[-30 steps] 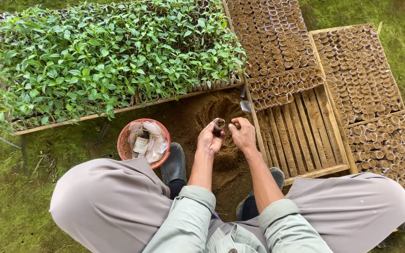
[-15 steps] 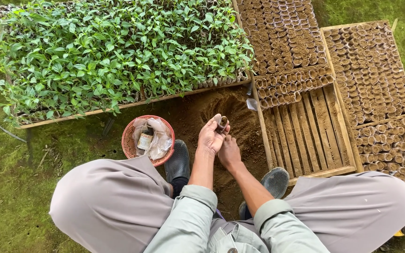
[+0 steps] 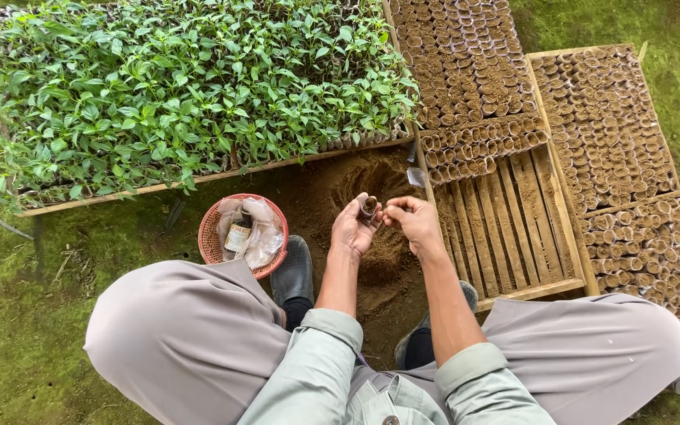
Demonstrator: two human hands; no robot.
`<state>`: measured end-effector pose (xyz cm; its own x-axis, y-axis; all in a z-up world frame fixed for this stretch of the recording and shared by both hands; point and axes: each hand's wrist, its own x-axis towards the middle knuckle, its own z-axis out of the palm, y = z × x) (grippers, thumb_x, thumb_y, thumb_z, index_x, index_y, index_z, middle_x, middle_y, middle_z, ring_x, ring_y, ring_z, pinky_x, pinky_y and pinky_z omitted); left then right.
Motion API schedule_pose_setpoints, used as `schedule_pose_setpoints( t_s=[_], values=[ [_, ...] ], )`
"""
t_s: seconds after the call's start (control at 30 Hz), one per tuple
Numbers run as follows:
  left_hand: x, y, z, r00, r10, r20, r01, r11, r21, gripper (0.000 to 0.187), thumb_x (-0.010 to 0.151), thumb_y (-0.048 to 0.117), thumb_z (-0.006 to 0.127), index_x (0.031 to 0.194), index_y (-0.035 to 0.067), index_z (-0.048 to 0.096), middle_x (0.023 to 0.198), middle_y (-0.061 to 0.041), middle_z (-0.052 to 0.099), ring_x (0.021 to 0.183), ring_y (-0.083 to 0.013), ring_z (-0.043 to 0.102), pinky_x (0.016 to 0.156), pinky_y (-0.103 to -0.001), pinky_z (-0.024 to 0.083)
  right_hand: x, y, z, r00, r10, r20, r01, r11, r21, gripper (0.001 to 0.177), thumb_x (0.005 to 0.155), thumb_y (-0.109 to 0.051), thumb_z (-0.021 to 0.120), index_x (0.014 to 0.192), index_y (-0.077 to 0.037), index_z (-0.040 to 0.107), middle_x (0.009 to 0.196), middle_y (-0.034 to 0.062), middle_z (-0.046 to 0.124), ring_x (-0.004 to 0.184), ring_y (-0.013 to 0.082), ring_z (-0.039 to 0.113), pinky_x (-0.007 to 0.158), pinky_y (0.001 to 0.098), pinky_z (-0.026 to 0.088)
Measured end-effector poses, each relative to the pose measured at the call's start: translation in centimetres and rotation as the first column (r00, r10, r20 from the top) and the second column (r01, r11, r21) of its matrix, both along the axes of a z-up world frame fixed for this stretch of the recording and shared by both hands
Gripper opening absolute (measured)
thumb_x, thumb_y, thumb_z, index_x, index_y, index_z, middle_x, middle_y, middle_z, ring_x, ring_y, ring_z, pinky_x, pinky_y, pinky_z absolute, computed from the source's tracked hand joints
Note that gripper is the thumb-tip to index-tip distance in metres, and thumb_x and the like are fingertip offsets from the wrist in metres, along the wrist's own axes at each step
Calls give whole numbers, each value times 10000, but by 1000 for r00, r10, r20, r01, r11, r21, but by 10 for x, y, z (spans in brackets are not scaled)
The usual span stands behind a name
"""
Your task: The person sits cross-legged on the ground and repeatedly scoops soil from a pile into small plastic seedling pots. They use their hands to fill each pot and then place it into a wooden tray. The person continues this process for multiple pots throughout the video.
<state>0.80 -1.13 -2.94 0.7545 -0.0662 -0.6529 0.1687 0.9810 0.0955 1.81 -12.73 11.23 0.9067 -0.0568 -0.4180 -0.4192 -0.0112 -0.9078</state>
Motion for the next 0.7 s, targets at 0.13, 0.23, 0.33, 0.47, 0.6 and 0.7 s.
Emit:
schedule_pose_setpoints(
  t_s=[0.13,0.23,0.33,0.47,0.6,0.7],
  values=[
    [1,-3,1,1000,7,-8,-8,1000,-10,230,1048,187,585,1206,65,699,1140,-231,732,968,-399,743,828,-512,660,5,12,22,997,66,29,-66,998,-3,155,878,-1,704,1023,40,741,839,114,703,767,138,712,691,282,657],
    [1,-3,12,999,27,-22,-27,1000,-4,229,1044,181,585,1200,57,698,1142,-219,734,946,-342,743,817,-461,664,10,16,17,989,120,86,-112,990,-91,166,874,-25,710,1020,39,755,823,133,704,731,131,687,666,285,633],
    [-1,-4,23,999,39,-22,-40,999,-11,229,1048,176,583,1211,49,681,1150,-226,725,957,-338,735,818,-464,664,14,15,11,968,219,121,-174,937,-303,144,846,-73,718,962,-44,800,704,96,732,641,108,709,541,263,572],
    [-4,-3,32,998,52,-43,-53,998,-40,243,1053,179,580,1214,29,682,1159,-225,692,977,-327,702,840,-450,657,14,18,19,938,339,71,-256,818,-514,191,848,-188,689,981,-189,827,738,60,758,744,156,747,682,332,574],
    [-2,-4,35,996,71,-46,-75,994,-83,221,1034,163,621,1182,22,704,1155,-238,666,986,-343,696,851,-485,658,12,15,22,930,359,79,-255,783,-567,213,864,-247,698,1041,-244,818,807,49,779,845,196,758,749,366,576],
    [-5,-3,39,999,27,-35,-29,999,-45,266,1040,220,620,1229,49,696,1146,-208,675,971,-318,690,852,-463,649,12,12,12,950,302,78,-202,786,-585,246,864,-313,713,1086,-250,798,879,58,786,921,222,753,779,377,570]
  ],
)
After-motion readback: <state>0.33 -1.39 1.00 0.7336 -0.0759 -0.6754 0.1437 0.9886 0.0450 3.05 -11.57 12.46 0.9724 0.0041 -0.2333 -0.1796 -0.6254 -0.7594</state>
